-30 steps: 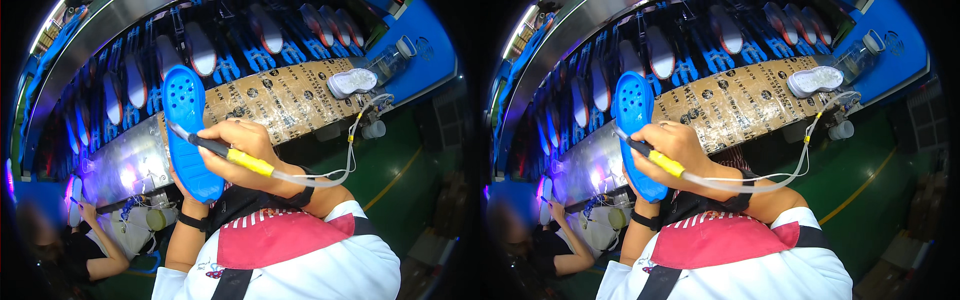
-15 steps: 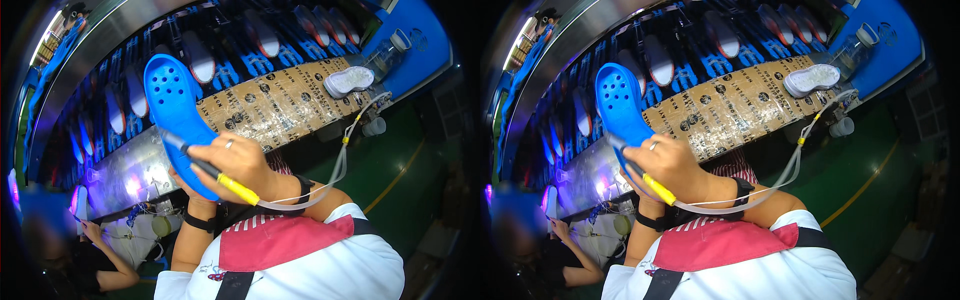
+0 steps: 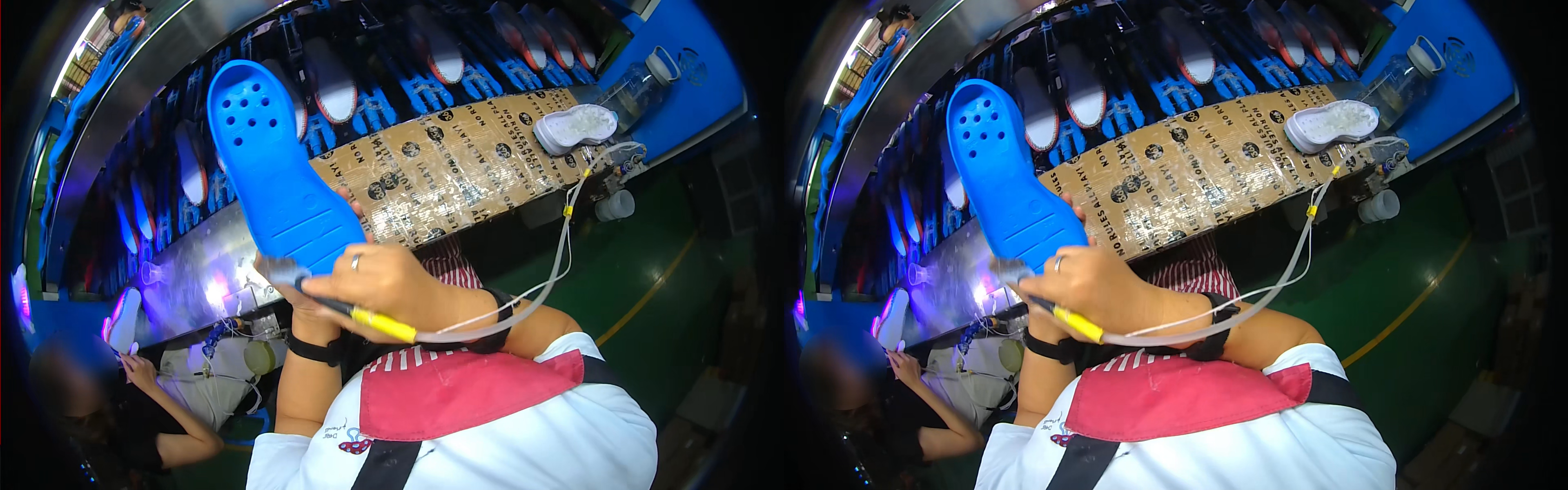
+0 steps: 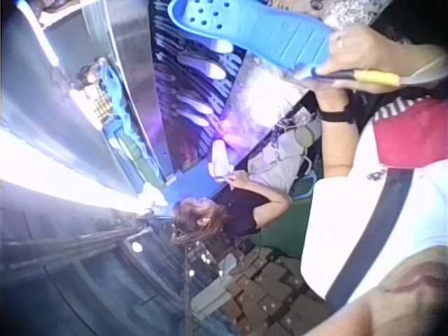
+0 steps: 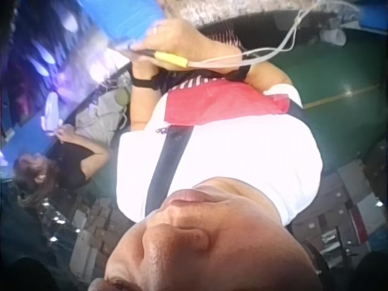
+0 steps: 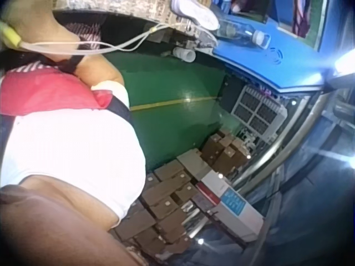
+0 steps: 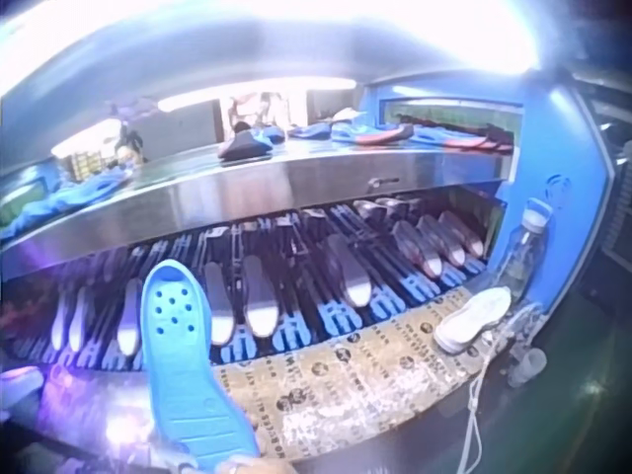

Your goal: Applying adhesive to the edges and surfaces of blue shoe soles using a brush tool on an assembly line.

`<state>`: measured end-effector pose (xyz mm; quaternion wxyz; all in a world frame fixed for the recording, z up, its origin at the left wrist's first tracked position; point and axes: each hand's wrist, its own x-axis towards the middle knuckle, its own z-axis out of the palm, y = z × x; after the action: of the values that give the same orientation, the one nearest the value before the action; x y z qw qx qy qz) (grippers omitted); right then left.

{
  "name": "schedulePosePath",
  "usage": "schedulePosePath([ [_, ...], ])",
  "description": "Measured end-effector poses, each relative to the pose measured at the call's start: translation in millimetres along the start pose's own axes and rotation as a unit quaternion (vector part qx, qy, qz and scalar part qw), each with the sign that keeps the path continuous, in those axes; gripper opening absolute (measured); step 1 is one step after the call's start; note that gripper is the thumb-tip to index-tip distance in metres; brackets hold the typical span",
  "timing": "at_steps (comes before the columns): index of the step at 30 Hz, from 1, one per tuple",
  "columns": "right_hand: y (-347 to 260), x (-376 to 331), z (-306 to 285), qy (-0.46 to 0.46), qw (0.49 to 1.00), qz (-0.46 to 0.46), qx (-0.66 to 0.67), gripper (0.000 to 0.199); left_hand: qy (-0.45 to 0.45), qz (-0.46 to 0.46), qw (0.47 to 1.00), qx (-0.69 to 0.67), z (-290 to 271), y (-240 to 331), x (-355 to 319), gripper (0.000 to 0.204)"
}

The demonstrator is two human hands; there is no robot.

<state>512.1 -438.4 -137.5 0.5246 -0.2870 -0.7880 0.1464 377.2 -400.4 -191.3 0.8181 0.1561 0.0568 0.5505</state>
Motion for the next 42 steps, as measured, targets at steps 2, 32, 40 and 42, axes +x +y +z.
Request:
schedulePosePath([
  [2, -2.8, -4.2, -8.7, -0.063, 0.996, -0.003, 0.068, 0.032, -0.041, -0.014, 0.998, -0.035, -1.0, 6.8, 2.3, 0.101],
  [32, 7.3, -30.8, -20.4, -0.146, 0.965, 0.078, 0.204, 0.028, -0.068, 0.044, 0.984, 0.159, 10.3, 57.5, -6.8, 0.113],
  [40, 15.8, -30.5, -22.9, -0.136, 0.976, 0.042, 0.163, 0.027, -0.053, -0.058, 0.977, 0.196, 14.2, 59.3, -4.0, 0.111],
  [42, 16.4, -32.8, -23.4, -0.192, 0.967, 0.036, 0.166, 0.025, 0.001, -0.069, 0.968, 0.241, 13.1, 59.7, -7.7, 0.106],
])
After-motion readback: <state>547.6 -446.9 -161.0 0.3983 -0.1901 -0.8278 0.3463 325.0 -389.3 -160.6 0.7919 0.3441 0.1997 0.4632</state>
